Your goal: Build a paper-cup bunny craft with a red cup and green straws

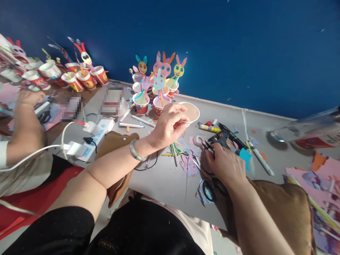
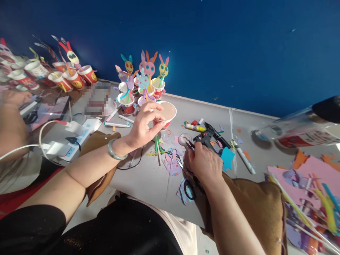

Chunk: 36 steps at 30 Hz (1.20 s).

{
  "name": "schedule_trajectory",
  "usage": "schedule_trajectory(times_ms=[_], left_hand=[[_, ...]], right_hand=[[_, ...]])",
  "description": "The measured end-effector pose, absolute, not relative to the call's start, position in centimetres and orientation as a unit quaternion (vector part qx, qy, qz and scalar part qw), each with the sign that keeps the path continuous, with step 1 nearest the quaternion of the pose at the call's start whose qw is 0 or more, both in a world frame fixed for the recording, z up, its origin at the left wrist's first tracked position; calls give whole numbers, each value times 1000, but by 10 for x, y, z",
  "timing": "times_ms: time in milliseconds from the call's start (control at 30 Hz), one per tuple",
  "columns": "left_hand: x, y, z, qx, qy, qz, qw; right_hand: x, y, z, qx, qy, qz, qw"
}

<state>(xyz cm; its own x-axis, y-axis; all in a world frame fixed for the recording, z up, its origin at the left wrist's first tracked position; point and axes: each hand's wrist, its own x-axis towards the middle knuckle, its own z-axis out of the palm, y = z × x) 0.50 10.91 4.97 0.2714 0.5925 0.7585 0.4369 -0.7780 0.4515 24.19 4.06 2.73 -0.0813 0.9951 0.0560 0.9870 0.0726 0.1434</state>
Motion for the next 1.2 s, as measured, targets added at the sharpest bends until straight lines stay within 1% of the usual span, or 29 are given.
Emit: schedule_trajectory(times_ms=[67, 100, 167, 233, 333, 500, 633, 767, 900, 1067, 1200], left_hand=[[5, 110, 49, 787, 324, 519, 74], [5, 110, 48, 789, 320, 519, 75], [7, 109, 47, 798, 313, 508, 82], [10, 107, 46, 809, 314, 488, 95], [12, 103, 47, 813, 310, 480, 107], [13, 98, 50, 802, 275, 523, 91], [13, 99, 48, 790, 298, 531, 72], [9, 106, 48, 770, 355, 528, 41], [7, 110, 48, 764, 426, 484, 21], [11, 105, 46, 792, 450, 413, 12], [12, 106, 42, 833, 438, 339, 6]], right_hand=[[242, 39, 25, 644, 753, 126, -38], [240, 37, 24, 623, 766, 134, -82], [233, 34, 20, 577, 796, 91, -159], [221, 30, 15, 530, 824, 6, -200], [202, 26, 7, 489, 846, -74, -200], [184, 23, -2, 481, 856, -75, -172], [185, 25, -3, 491, 848, -102, -173], [202, 31, 2, 558, 778, -164, -237], [223, 39, 9, 641, 683, -170, -304], [227, 43, 19, 639, 630, -184, -401], [222, 39, 24, 624, 617, -184, -444]])
